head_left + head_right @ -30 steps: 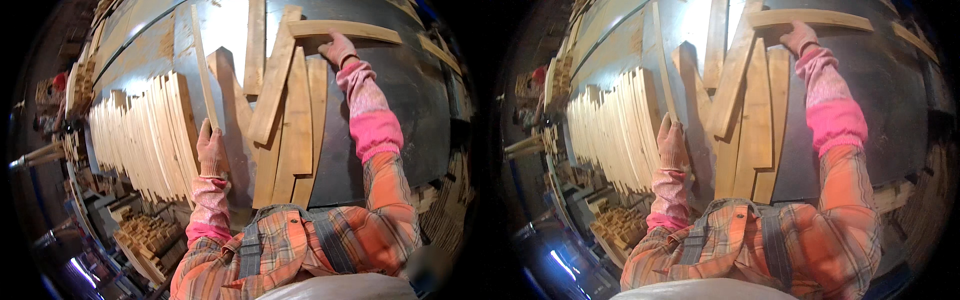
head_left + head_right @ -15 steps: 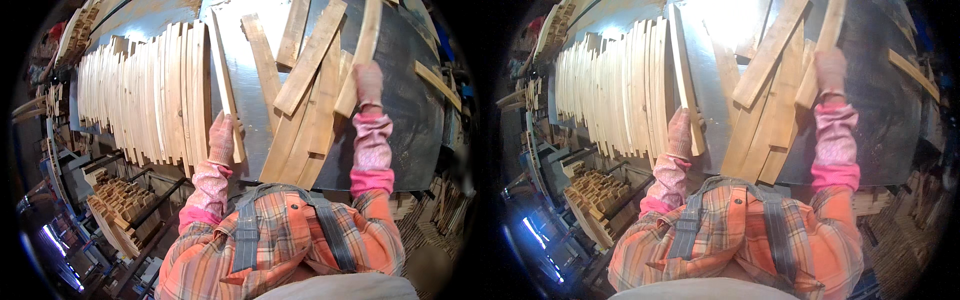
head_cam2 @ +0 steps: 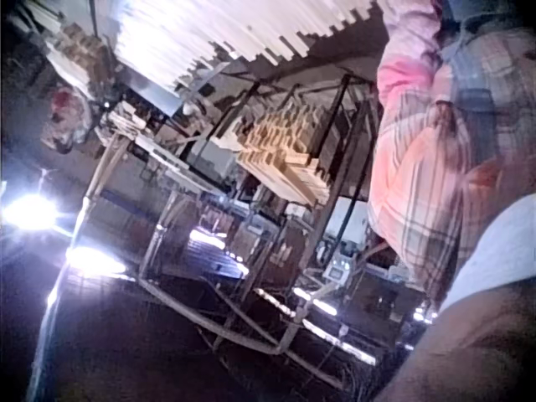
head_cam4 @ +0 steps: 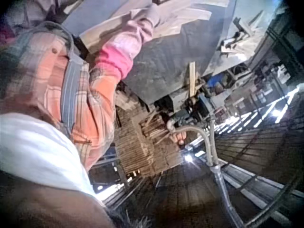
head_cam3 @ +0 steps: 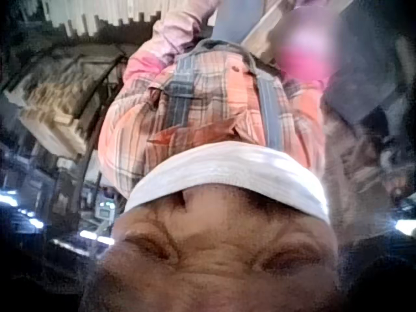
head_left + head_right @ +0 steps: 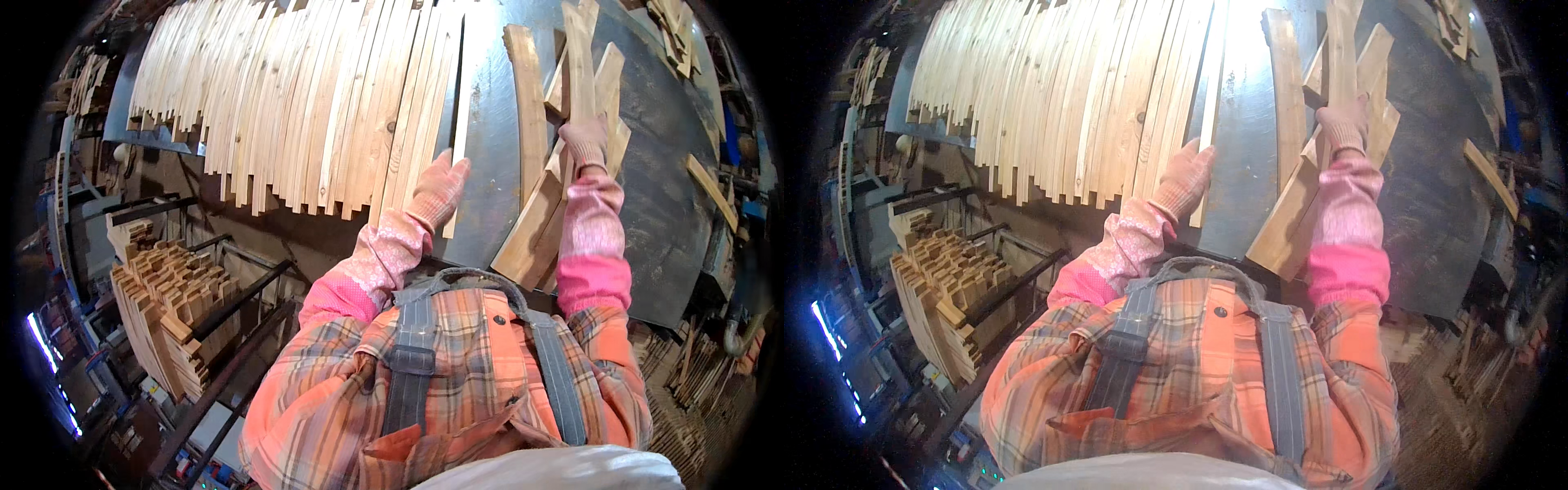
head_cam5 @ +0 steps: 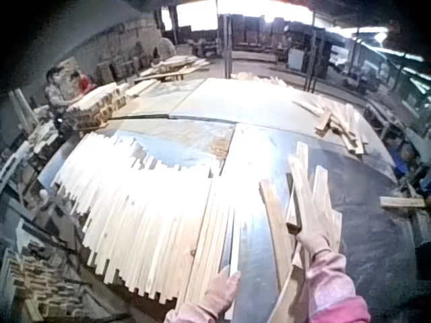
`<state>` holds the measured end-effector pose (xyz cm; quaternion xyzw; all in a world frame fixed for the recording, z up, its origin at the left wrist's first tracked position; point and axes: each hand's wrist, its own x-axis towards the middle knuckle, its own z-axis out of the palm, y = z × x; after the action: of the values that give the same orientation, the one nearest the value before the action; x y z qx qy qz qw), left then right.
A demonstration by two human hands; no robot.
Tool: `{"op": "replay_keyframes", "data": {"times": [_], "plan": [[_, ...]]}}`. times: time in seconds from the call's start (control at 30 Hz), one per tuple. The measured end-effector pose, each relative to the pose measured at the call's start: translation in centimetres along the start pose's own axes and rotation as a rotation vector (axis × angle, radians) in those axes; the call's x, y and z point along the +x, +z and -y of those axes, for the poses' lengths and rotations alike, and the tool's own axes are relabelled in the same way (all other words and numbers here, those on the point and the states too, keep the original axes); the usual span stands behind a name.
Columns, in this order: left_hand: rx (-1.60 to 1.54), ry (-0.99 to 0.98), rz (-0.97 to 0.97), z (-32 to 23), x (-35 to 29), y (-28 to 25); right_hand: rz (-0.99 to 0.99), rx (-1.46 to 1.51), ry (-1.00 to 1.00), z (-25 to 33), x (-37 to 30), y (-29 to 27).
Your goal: The person picks up thin wooden slats from a metal table and stacks them into a neat pile. They handle the wood pieces one by one or in small groups, aligning them carefully to form a growing stack on the left side of the workspace.
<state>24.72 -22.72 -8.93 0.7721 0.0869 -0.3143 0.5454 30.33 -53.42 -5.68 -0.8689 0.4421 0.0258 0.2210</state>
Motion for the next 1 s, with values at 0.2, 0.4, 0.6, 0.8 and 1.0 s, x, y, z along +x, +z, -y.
{"op": "replay_keyframes", "data": {"times": [0.2,0.4,0.6,0.8,1.0], "plan": [[0.249,-0.104,-0.024,-2.1,-0.7,-1.2,0.286,0.985,-0.113,0.7,-13.4,0.0],[0.798,0.049,0.077,-5.0,-1.2,-4.0,0.881,0.945,-0.053,-0.2,-17.5,11.2],[0.873,0.642,-0.245,-4.2,1.3,-2.2,1.066,-0.105,-0.41,4.5,-17.1,5.3],[1.097,0.644,-0.256,-3.6,5.3,-0.9,0.08,-0.064,-0.066,-3.9,-10.2,-1.9],[1.098,0.624,-0.232,-4.8,4.9,-0.7,-0.031,-0.122,0.07,-16.2,-3.8,-2.6]]}}
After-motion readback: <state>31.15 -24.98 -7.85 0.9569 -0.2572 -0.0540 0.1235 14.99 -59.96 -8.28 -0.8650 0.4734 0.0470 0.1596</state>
